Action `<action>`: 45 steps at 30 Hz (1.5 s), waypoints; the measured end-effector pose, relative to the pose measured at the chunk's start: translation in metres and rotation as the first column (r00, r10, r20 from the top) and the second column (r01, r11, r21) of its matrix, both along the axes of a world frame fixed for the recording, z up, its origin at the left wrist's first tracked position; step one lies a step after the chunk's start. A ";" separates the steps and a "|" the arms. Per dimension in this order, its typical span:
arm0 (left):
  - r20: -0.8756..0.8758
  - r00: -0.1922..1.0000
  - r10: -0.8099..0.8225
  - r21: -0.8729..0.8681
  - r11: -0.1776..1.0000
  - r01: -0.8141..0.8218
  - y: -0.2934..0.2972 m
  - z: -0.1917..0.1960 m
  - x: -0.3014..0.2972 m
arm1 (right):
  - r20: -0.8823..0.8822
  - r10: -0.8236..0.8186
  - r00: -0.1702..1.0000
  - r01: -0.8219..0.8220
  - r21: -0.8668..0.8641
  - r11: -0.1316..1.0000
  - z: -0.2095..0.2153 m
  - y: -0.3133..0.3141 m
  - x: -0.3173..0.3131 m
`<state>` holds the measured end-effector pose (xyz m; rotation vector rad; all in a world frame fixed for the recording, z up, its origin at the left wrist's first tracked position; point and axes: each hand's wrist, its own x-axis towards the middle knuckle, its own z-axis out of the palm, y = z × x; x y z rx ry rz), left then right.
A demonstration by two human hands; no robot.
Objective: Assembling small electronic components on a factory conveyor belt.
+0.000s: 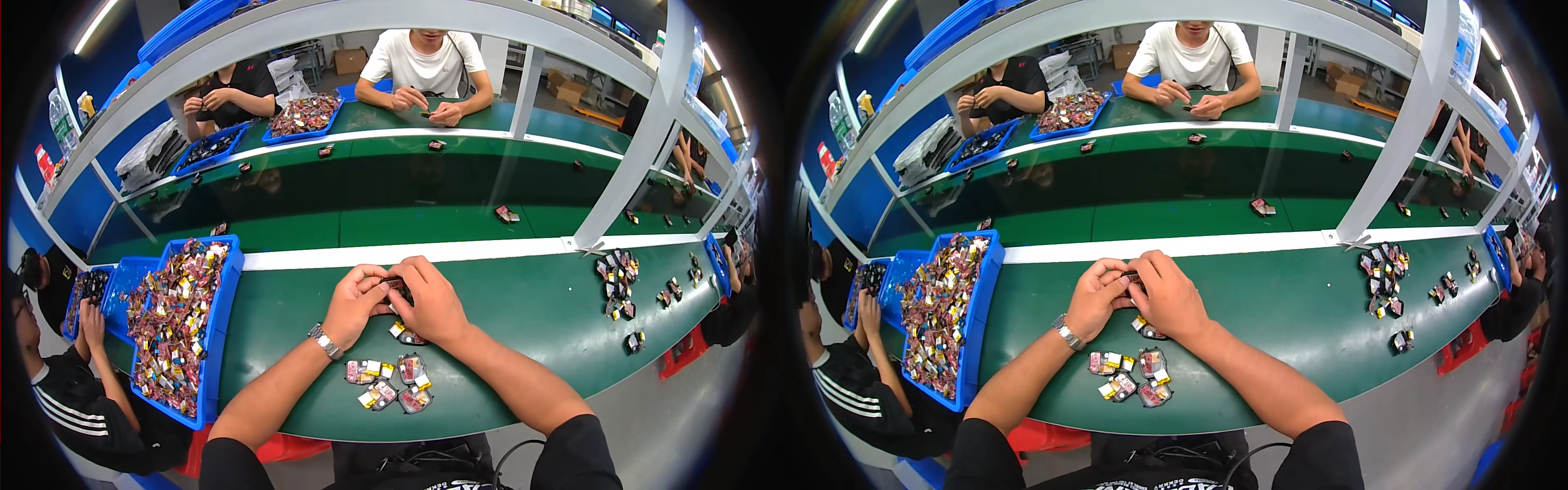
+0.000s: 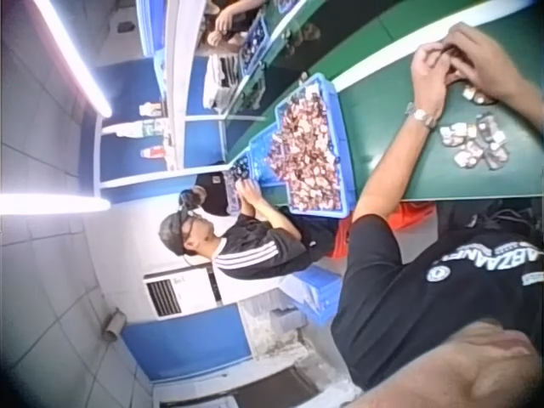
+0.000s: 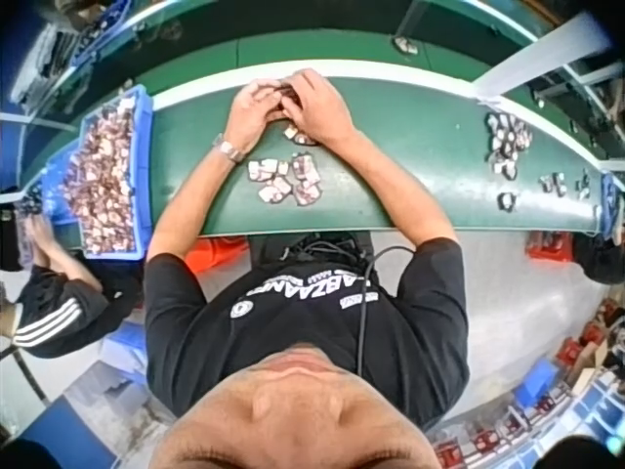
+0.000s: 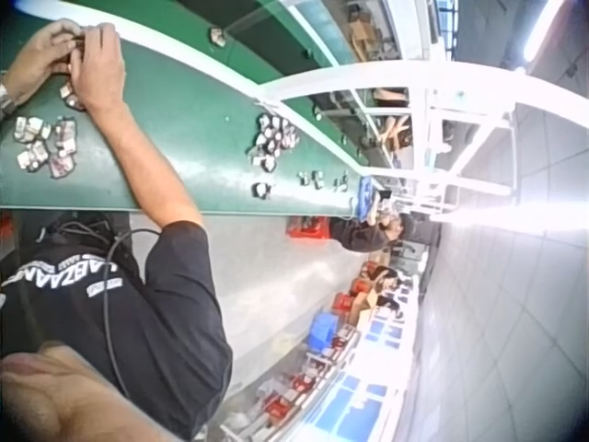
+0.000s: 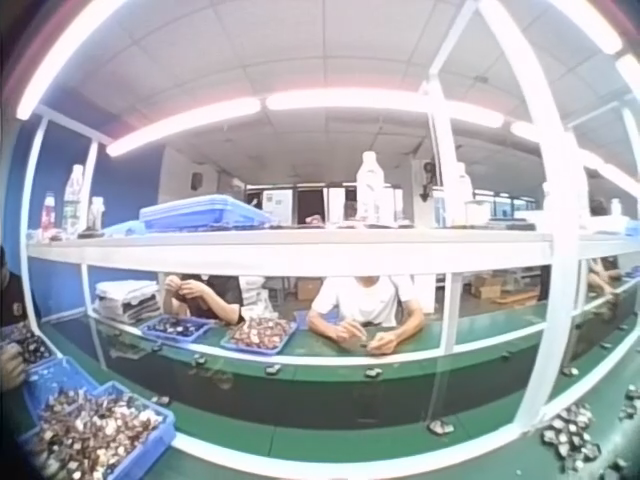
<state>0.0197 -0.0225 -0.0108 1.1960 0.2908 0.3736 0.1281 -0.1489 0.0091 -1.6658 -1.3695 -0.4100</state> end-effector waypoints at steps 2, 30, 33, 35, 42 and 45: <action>-0.039 0.999 0.034 0.076 0.997 -0.031 -0.003 0.000 0.003 | -0.244 0.152 0.958 -0.160 -0.015 0.987 -0.003 -0.003 0.006; -0.050 0.983 0.177 0.518 0.846 -0.126 0.037 -0.009 0.000 | -0.216 -0.217 0.952 0.214 -0.038 0.976 -0.015 0.063 0.114; -0.033 0.985 0.171 0.527 0.840 -0.128 0.040 -0.013 0.000 | -0.419 0.043 0.907 -0.182 -0.299 0.937 -0.006 0.020 0.067; -0.027 0.984 0.174 0.573 0.810 -0.127 0.039 -0.013 0.000 | -0.548 0.032 0.836 -0.324 -0.445 0.835 0.008 -0.017 0.039; -0.109 0.993 0.038 0.576 0.817 0.032 0.017 0.003 -0.004 | -0.243 0.208 0.948 -0.310 -0.538 0.784 0.013 -0.070 0.018; -0.183 0.982 -0.057 0.653 0.740 0.164 0.008 0.010 -0.007 | -0.223 0.232 0.947 -0.319 -0.565 0.761 0.011 -0.063 0.016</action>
